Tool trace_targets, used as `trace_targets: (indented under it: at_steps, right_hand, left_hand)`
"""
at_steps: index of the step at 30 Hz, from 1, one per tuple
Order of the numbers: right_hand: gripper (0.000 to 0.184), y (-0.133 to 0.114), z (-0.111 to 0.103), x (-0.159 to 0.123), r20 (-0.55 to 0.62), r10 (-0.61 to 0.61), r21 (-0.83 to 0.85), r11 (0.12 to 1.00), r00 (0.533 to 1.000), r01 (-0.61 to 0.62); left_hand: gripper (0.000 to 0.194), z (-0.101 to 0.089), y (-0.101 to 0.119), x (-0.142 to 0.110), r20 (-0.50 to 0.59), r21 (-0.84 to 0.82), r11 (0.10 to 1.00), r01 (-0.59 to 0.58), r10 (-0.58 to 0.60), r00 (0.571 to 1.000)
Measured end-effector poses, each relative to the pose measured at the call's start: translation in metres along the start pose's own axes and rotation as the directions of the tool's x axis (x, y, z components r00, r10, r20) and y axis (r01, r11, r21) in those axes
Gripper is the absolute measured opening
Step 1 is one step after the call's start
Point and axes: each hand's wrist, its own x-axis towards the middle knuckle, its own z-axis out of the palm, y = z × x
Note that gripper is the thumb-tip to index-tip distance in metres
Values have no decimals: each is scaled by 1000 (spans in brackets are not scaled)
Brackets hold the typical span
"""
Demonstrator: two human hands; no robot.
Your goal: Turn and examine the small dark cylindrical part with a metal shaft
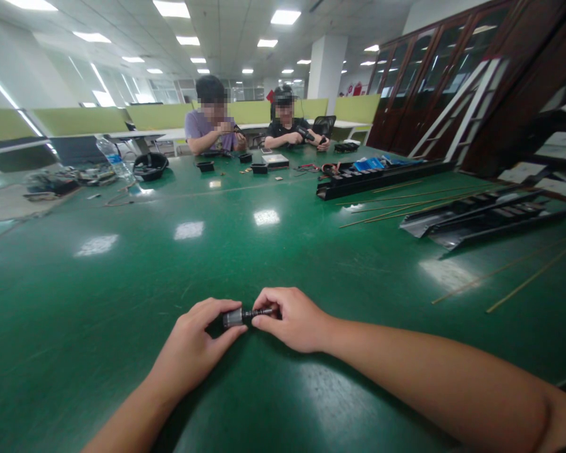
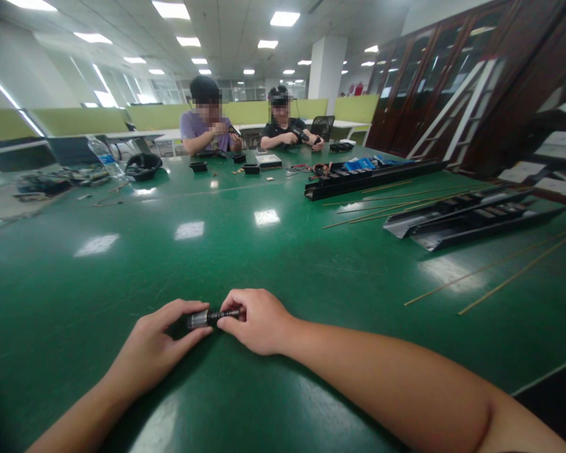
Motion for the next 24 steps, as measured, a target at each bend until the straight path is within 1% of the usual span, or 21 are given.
trace_targets:
  at_steps: [24]
  right_hand:
    - [10,0,0,0,8,26,51,998,1000,-26]
  left_hand:
    - [29,-5,-3,-1,2,-3,1000,13,-13,1000]
